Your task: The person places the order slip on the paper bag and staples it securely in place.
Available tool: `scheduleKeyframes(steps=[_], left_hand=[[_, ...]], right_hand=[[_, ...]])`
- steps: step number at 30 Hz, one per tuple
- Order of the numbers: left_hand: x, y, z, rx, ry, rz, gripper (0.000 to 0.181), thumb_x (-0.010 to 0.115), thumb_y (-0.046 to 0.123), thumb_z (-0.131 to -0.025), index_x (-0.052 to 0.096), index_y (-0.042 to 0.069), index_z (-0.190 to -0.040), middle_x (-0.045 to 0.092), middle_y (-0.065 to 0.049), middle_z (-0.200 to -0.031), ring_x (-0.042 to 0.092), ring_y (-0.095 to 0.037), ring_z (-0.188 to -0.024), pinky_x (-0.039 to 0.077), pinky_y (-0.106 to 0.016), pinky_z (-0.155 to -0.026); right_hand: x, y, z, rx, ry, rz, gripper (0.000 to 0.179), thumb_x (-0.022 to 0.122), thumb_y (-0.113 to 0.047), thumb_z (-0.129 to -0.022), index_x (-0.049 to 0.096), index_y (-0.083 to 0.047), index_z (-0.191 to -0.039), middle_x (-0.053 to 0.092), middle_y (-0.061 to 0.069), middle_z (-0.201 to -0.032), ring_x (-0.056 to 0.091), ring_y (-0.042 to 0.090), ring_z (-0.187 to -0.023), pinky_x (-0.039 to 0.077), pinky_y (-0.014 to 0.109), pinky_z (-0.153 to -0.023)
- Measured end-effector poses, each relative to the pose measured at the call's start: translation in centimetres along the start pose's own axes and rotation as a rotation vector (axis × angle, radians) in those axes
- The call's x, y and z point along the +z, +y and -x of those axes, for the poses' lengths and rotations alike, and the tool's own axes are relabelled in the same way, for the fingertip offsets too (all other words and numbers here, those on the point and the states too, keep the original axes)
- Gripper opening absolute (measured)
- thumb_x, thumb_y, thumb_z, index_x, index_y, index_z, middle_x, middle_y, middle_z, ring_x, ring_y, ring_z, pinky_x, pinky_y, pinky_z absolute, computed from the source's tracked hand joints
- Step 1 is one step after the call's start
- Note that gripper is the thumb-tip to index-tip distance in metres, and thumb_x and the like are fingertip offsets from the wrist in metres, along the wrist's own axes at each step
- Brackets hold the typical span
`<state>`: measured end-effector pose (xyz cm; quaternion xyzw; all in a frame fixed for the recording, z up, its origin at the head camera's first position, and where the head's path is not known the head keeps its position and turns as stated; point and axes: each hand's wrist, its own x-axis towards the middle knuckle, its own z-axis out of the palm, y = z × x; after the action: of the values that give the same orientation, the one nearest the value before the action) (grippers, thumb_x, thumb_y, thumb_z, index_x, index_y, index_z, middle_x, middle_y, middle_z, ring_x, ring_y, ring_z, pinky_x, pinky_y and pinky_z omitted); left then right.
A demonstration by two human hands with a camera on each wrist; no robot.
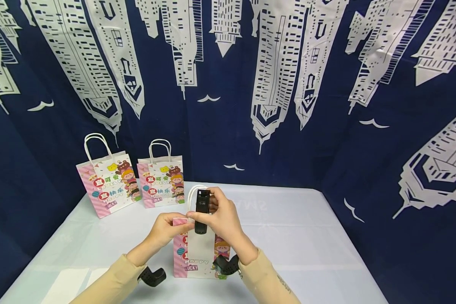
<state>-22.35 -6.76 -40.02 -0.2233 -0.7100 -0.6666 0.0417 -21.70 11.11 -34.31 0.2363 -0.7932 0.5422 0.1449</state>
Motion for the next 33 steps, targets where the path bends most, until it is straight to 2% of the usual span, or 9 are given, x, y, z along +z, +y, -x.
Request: scheduleKeyframes(steps=[3,5,11,16,19,26,30,33], left_hand=[[0.0,0.0,0.1,-0.009,-0.001,0.003,0.012,0.071,0.004,-0.073,0.067,-0.005,-0.080,0.065,-0.011,-0.071,0.054,-0.008,-0.061,0.048,-0.024,-0.057],[0.0,0.1,0.1,-0.012,-0.001,0.002,0.012,0.071,0.004,-0.074,0.068,-0.005,-0.080,0.065,-0.011,-0.072,0.054,-0.009,-0.061,0.048,-0.024,-0.057],[0.0,0.1,0.2,0.001,-0.018,0.016,0.013,0.070,0.004,-0.075,0.067,-0.006,-0.084,0.065,-0.013,-0.075,0.055,-0.009,-0.062,0.049,-0.024,-0.058],[-0.2,0.2,0.3,0.009,-0.064,0.027,0.016,0.069,0.002,-0.075,0.066,-0.006,-0.089,0.065,-0.013,-0.076,0.057,-0.009,-0.063,0.050,-0.026,-0.059],[-0.4,0.4,0.2,0.034,-0.094,0.016,0.020,0.070,0.001,-0.074,0.065,-0.005,-0.092,0.066,-0.011,-0.081,0.058,-0.009,-0.065,0.050,-0.026,-0.059],[-0.5,1.5,-0.2,0.118,-0.128,-0.020,0.035,0.075,-0.002,-0.067,0.062,-0.005,-0.099,0.063,-0.014,-0.097,0.057,-0.013,-0.091,0.048,-0.029,-0.075],[-0.6,2.3,-0.6,0.101,-0.173,-0.052,0.045,0.077,0.003,-0.066,0.059,-0.002,-0.107,0.063,-0.011,-0.100,0.059,-0.017,-0.092,0.049,-0.030,-0.074],[-0.6,2.9,-0.9,0.085,-0.221,-0.085,0.053,0.079,0.008,-0.065,0.057,0.002,-0.113,0.063,-0.008,-0.102,0.060,-0.016,-0.093,0.048,-0.029,-0.078]], right_hand=[[0.1,1.5,-0.2,-0.013,-0.003,-0.006,0.054,0.081,-0.030,-0.063,0.051,-0.015,-0.106,0.066,0.001,-0.086,0.063,0.010,-0.074,0.051,0.027,-0.069],[0.1,1.5,-0.3,-0.012,-0.003,-0.008,0.054,0.081,-0.030,-0.062,0.051,-0.015,-0.105,0.066,0.001,-0.086,0.063,0.011,-0.074,0.051,0.027,-0.069],[0.1,1.2,-0.3,0.017,0.002,-0.008,0.051,0.082,-0.019,-0.062,0.052,-0.011,-0.103,0.067,0.003,-0.085,0.063,0.012,-0.073,0.051,0.027,-0.069],[0.1,1.2,-0.3,0.024,0.005,-0.001,0.051,0.082,-0.012,-0.060,0.053,-0.009,-0.101,0.067,0.006,-0.083,0.063,0.015,-0.072,0.051,0.029,-0.068],[0.1,1.3,-0.3,0.011,0.001,0.004,0.051,0.083,-0.018,-0.061,0.053,-0.012,-0.101,0.067,0.003,-0.083,0.063,0.012,-0.071,0.051,0.027,-0.068],[0.0,1.5,-0.1,-0.030,0.006,0.018,0.052,0.081,-0.034,-0.061,0.052,-0.016,-0.101,0.066,-0.001,-0.084,0.063,0.010,-0.071,0.051,0.027,-0.068],[0.1,1.5,-0.1,-0.019,0.013,0.023,0.053,0.081,-0.037,-0.061,0.052,-0.017,-0.101,0.065,-0.002,-0.085,0.062,0.010,-0.072,0.051,0.027,-0.068],[0.1,1.5,0.0,-0.020,0.009,0.015,0.053,0.081,-0.035,-0.061,0.052,-0.017,-0.102,0.065,-0.001,-0.086,0.062,0.010,-0.073,0.051,0.027,-0.068]])
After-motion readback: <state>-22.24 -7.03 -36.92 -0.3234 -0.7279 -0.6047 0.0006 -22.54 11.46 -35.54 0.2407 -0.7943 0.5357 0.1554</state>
